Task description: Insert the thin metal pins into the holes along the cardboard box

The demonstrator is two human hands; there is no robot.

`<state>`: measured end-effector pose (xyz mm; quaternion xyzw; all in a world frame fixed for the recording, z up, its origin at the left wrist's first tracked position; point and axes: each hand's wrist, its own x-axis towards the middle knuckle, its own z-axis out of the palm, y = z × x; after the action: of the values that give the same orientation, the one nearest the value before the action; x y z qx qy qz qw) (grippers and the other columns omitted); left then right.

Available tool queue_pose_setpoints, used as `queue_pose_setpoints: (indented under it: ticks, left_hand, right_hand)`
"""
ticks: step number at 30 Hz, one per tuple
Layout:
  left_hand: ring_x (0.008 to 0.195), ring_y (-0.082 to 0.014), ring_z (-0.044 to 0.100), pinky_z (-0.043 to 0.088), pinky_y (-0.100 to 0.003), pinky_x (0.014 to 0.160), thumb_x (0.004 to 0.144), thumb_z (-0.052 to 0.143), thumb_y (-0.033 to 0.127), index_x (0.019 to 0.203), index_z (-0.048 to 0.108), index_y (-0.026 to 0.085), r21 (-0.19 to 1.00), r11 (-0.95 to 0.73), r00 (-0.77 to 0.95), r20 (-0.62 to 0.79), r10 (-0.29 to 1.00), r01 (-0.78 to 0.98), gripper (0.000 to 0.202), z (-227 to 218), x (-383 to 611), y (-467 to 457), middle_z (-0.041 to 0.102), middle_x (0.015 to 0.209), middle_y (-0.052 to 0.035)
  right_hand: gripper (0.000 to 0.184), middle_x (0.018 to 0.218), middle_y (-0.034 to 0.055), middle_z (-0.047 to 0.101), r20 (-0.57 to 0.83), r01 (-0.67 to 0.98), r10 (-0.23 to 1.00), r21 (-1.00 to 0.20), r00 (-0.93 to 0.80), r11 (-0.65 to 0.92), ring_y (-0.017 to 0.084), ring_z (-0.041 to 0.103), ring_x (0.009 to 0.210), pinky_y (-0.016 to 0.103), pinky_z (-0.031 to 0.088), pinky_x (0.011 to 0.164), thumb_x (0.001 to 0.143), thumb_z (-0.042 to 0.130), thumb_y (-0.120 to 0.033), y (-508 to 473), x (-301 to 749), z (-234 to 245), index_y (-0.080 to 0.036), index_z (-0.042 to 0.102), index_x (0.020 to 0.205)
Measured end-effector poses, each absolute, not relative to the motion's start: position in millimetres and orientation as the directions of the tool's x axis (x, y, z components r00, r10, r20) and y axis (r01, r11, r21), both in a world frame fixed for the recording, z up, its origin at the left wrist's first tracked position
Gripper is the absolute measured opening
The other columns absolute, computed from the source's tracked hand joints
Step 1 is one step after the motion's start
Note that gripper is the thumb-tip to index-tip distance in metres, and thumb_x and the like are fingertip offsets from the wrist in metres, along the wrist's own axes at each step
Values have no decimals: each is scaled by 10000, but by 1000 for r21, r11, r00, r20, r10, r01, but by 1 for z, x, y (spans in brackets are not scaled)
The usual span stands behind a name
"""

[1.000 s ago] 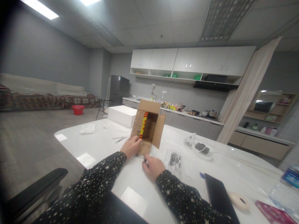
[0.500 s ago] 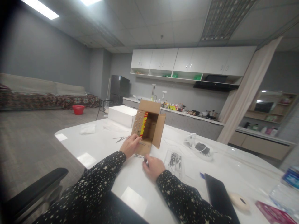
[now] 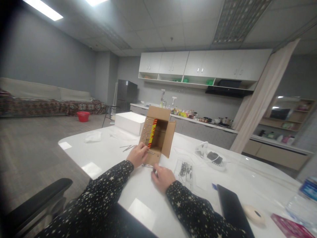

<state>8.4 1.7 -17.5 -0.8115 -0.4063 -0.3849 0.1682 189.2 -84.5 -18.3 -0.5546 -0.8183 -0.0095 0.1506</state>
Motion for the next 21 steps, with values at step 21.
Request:
queue_pose_setpoints:
  ticks: [21]
  left_hand:
    - [829, -171, 587, 417, -327, 782, 840, 476, 168, 884, 564, 190, 146, -551, 284, 733, 618, 822, 100, -17, 8, 3, 614, 870, -27]
  right_hand:
    - [143, 746, -4, 638, 247, 917, 911, -143, -331, 373, 122, 543, 644, 239, 246, 584, 900, 431, -288, -85, 190, -18, -213, 551, 925]
